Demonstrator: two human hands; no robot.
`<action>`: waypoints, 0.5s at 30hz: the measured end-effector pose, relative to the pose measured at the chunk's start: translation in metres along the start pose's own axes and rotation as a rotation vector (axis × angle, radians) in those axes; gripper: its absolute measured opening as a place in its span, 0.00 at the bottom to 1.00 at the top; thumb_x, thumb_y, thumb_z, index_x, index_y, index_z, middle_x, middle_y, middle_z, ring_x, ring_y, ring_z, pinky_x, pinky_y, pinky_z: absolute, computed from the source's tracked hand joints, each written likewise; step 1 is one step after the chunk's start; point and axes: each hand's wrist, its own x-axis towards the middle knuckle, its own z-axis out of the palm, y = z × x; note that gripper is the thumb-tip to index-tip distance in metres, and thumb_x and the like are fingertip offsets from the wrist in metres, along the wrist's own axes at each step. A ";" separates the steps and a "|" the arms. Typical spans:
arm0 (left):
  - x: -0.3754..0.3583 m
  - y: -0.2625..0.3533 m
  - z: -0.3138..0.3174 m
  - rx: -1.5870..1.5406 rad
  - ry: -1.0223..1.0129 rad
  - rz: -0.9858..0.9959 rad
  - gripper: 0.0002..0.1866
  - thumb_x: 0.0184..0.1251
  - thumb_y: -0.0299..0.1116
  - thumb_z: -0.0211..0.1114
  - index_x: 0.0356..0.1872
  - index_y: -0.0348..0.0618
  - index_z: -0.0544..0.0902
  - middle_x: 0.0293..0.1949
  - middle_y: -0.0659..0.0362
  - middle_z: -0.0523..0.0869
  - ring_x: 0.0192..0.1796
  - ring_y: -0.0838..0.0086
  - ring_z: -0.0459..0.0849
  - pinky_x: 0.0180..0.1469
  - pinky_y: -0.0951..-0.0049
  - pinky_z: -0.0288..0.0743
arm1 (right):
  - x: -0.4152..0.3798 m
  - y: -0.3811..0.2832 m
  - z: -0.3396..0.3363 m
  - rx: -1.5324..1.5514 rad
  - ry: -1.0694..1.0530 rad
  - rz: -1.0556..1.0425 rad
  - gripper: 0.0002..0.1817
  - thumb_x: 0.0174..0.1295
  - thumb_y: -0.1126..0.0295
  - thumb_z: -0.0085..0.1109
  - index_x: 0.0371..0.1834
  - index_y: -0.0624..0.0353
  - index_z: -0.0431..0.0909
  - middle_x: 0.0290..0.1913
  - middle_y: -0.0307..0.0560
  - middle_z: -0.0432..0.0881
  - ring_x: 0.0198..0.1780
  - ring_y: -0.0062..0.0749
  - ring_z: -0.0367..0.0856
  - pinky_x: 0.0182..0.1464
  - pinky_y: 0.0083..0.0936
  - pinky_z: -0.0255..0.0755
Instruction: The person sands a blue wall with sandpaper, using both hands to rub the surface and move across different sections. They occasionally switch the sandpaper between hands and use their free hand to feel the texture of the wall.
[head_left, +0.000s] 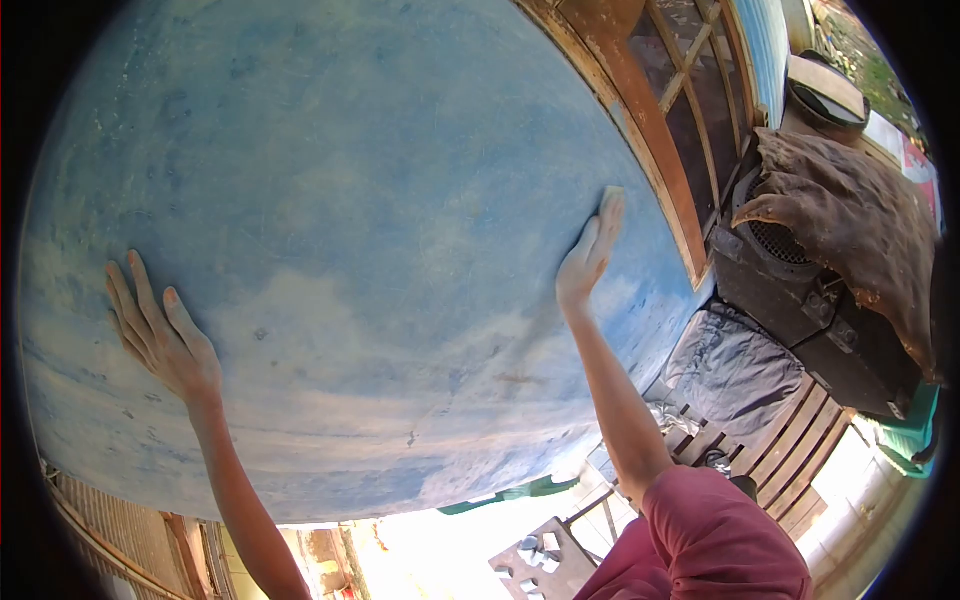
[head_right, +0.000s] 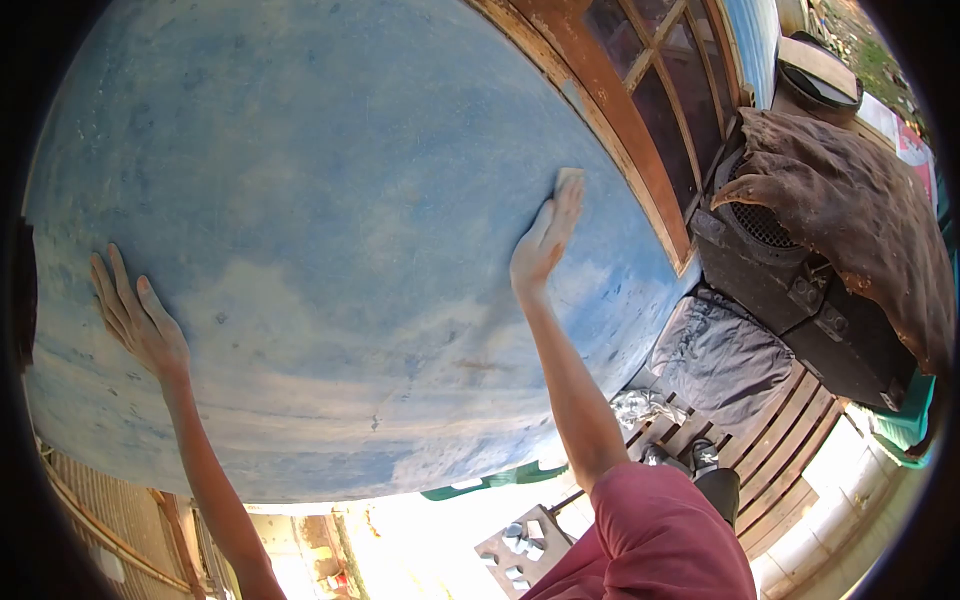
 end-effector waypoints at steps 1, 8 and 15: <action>-0.002 -0.002 -0.002 0.000 -0.018 -0.004 0.33 0.84 0.63 0.35 0.80 0.65 0.69 0.81 0.64 0.66 0.82 0.68 0.61 0.85 0.54 0.52 | -0.009 -0.003 0.002 -0.011 -0.014 0.005 0.41 0.83 0.42 0.33 0.87 0.60 0.40 0.89 0.51 0.40 0.88 0.46 0.36 0.87 0.40 0.29; -0.005 0.035 -0.004 -0.011 0.039 0.063 0.31 0.83 0.61 0.46 0.80 0.62 0.69 0.82 0.60 0.65 0.82 0.65 0.63 0.83 0.52 0.55 | -0.150 -0.021 0.029 -0.130 -0.404 -0.994 0.40 0.81 0.46 0.41 0.86 0.58 0.47 0.88 0.49 0.46 0.88 0.43 0.38 0.87 0.46 0.30; -0.010 0.051 -0.007 -0.003 0.028 0.138 0.34 0.82 0.63 0.46 0.80 0.61 0.69 0.82 0.60 0.65 0.82 0.66 0.62 0.83 0.53 0.56 | -0.041 0.042 -0.012 -0.060 0.134 0.056 0.30 0.83 0.62 0.42 0.84 0.61 0.55 0.86 0.56 0.52 0.87 0.49 0.44 0.87 0.50 0.34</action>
